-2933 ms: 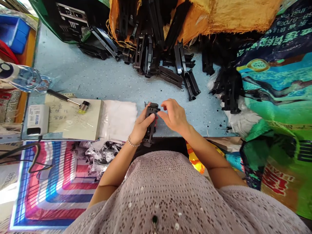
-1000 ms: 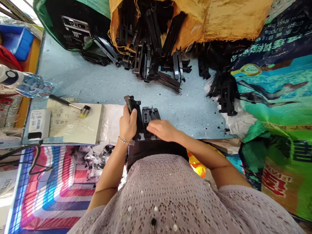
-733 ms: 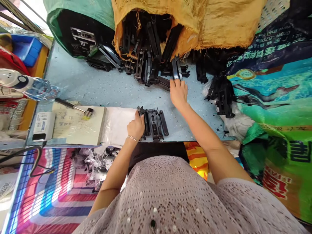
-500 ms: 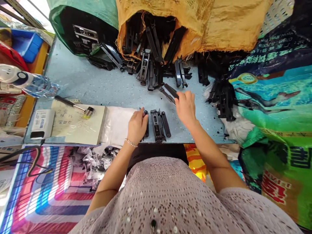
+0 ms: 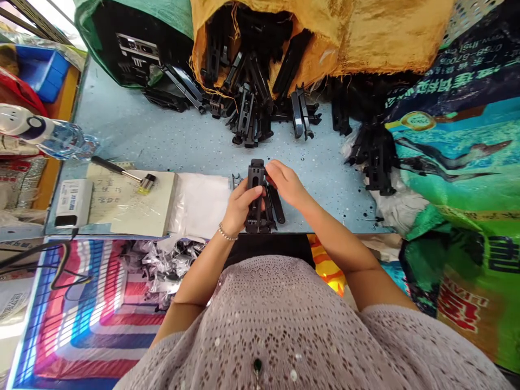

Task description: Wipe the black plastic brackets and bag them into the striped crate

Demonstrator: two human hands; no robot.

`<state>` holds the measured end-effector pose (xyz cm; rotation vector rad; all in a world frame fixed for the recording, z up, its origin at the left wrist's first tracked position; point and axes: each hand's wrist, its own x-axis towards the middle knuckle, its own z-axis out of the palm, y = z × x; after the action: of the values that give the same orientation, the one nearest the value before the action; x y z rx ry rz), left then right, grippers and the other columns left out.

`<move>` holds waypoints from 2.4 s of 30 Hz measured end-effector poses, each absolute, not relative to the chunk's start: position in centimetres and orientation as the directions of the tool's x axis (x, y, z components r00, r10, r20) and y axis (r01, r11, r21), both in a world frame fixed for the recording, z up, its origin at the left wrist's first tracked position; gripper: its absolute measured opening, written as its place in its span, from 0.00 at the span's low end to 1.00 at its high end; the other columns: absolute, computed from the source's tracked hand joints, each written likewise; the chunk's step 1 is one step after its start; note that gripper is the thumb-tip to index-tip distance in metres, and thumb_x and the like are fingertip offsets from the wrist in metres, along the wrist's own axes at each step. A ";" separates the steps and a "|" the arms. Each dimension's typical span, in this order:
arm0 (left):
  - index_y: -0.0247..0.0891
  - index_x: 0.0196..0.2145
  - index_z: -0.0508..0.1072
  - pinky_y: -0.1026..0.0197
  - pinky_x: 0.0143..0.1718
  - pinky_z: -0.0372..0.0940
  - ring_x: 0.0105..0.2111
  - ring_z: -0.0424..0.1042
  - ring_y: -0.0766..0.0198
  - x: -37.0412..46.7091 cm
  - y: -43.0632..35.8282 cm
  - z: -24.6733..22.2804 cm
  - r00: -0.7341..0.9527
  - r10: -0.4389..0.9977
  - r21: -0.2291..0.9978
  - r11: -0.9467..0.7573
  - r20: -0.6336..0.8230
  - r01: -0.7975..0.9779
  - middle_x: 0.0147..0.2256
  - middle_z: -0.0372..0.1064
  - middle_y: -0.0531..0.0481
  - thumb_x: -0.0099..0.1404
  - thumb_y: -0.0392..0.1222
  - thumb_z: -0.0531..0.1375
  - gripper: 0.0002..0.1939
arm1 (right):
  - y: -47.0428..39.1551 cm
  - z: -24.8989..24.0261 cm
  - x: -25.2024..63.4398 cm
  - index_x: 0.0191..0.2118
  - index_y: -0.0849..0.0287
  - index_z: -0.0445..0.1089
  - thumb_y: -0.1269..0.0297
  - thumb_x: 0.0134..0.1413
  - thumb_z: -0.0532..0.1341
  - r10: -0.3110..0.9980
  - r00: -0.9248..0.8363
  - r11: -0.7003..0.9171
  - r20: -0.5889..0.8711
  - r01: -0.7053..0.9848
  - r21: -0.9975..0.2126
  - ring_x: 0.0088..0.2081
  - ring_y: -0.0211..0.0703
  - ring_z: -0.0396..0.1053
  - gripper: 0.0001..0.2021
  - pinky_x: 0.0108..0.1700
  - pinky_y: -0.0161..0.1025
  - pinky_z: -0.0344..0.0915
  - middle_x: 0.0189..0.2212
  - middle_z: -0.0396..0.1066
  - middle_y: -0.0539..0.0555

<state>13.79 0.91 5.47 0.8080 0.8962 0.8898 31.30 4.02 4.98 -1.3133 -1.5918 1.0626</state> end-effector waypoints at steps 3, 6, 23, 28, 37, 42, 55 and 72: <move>0.38 0.35 0.71 0.65 0.18 0.58 0.19 0.65 0.69 13.3 1.3 5.0 0.285 0.900 0.864 0.410 -0.331 -0.291 0.25 0.69 0.52 0.62 0.55 0.64 0.16 | 2.7 4.4 30.3 0.31 0.54 0.61 0.36 0.70 0.42 0.950 -0.311 0.043 -0.018 0.190 -0.981 0.23 0.38 0.57 0.29 0.28 0.37 0.58 0.22 0.58 0.46; 0.38 0.37 0.72 0.65 0.20 0.61 0.21 0.65 0.69 12.6 1.7 4.8 0.240 0.889 0.822 0.455 -0.391 -0.344 0.26 0.70 0.51 0.63 0.56 0.62 0.17 | -0.3 4.1 29.1 0.34 0.56 0.67 0.40 0.70 0.50 0.862 -0.474 0.391 0.181 0.394 -0.832 0.32 0.42 0.64 0.25 0.35 0.40 0.61 0.29 0.68 0.53; 0.32 0.67 0.54 0.37 0.67 0.55 0.63 0.64 0.46 12.3 1.3 -0.9 0.116 0.992 0.910 0.000 -0.052 0.414 0.58 0.64 0.30 0.71 0.43 0.55 0.30 | 0.0 2.4 33.7 0.47 0.56 0.77 0.64 0.66 0.59 0.876 -0.453 0.480 0.163 0.792 -0.377 0.57 0.60 0.66 0.10 0.58 0.61 0.63 0.53 0.72 0.62; 0.35 0.65 0.59 0.36 0.69 0.51 0.66 0.59 0.46 13.6 0.3 -1.9 0.121 0.993 0.903 -0.053 0.001 0.425 0.62 0.61 0.31 0.72 0.40 0.53 0.26 | 5.3 3.6 32.3 0.56 0.56 0.72 0.62 0.70 0.54 0.948 -0.259 0.314 0.187 0.863 -0.395 0.52 0.59 0.68 0.15 0.51 0.55 0.68 0.50 0.72 0.63; 0.43 0.65 0.60 0.42 0.67 0.55 0.67 0.56 0.50 13.4 -0.4 -1.7 0.089 0.989 0.964 0.096 -0.122 0.249 0.65 0.57 0.37 0.69 0.41 0.59 0.28 | 18.7 1.4 31.4 0.54 0.61 0.74 0.73 0.65 0.54 0.991 -0.061 0.114 0.121 0.854 -0.508 0.49 0.56 0.72 0.16 0.51 0.54 0.71 0.52 0.70 0.64; 0.42 0.61 0.65 0.45 0.65 0.60 0.64 0.62 0.52 12.6 1.8 0.1 0.039 0.996 0.990 0.078 -0.083 0.115 0.63 0.59 0.38 0.67 0.48 0.62 0.26 | 17.4 3.7 36.0 0.56 0.58 0.73 0.68 0.68 0.50 0.972 0.197 0.026 0.129 0.454 -0.890 0.38 0.42 0.76 0.18 0.44 0.47 0.77 0.47 0.74 0.57; 0.43 0.53 0.69 0.63 0.27 0.71 0.27 0.75 0.64 12.9 1.3 5.8 0.191 0.928 0.888 0.365 -0.321 -0.281 0.33 0.75 0.51 0.64 0.53 0.65 0.23 | 1.6 7.3 31.3 0.56 0.56 0.70 0.56 0.73 0.52 0.903 -0.340 0.423 0.263 0.590 -0.687 0.41 0.46 0.75 0.16 0.44 0.44 0.72 0.43 0.77 0.57; 0.44 0.57 0.70 0.58 0.56 0.68 0.56 0.71 0.57 10.0 -0.6 2.4 0.000 0.966 0.966 0.259 -0.259 -0.014 0.53 0.73 0.47 0.70 0.56 0.59 0.22 | -4.9 5.0 30.4 0.40 0.57 0.73 0.56 0.74 0.50 0.924 -0.368 0.369 0.102 0.792 -0.486 0.40 0.49 0.73 0.17 0.43 0.46 0.67 0.36 0.77 0.57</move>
<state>10.05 -0.55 2.44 1.0041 1.3130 1.0222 30.44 -4.89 4.96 -1.5001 -2.2779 0.5113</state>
